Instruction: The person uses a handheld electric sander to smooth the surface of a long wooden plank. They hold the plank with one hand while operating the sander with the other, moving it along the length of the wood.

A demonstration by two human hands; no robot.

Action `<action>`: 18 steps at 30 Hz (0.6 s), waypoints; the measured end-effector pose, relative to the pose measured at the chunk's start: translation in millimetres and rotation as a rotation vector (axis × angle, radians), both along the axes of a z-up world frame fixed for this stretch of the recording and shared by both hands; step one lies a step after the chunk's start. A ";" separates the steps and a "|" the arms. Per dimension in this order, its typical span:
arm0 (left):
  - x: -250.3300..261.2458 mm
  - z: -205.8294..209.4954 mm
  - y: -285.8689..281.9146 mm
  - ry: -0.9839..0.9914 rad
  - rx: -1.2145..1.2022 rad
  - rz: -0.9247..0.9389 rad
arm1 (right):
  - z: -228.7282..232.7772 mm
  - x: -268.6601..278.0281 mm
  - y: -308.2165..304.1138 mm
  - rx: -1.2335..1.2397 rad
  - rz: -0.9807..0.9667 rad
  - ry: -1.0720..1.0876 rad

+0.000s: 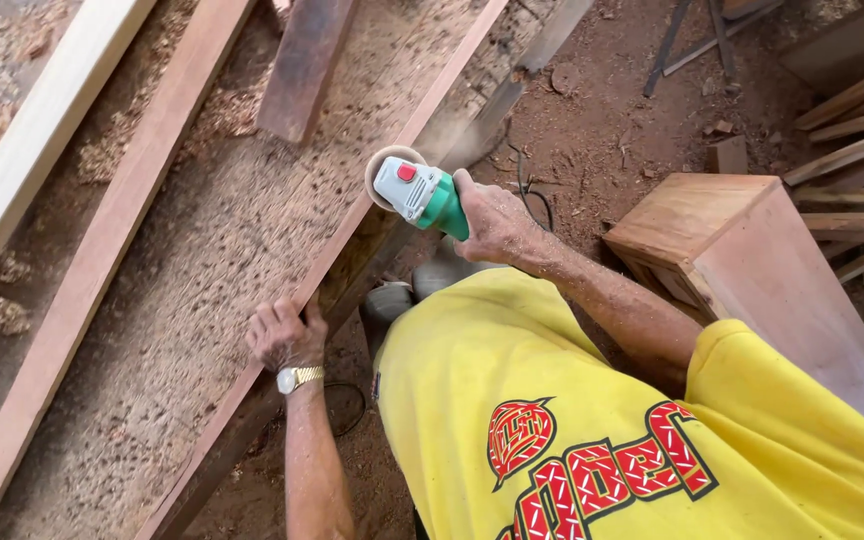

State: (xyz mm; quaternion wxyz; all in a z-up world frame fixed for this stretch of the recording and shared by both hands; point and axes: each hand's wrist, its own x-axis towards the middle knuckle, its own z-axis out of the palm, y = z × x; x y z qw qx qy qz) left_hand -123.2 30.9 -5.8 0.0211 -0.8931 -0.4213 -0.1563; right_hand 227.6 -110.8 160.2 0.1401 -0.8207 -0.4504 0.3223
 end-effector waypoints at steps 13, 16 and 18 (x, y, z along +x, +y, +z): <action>0.1 7.5 -2.2 0.090 -0.014 0.011 | 32.1 145.1 -4.7 -0.069 -0.134 0.012; 0.9 9.0 -0.6 0.094 0.026 -0.009 | 40.0 178.4 -1.3 -0.143 -0.176 -0.018; -1.4 8.1 -1.8 0.125 0.017 0.016 | 39.6 202.6 -0.9 -0.068 -0.218 0.011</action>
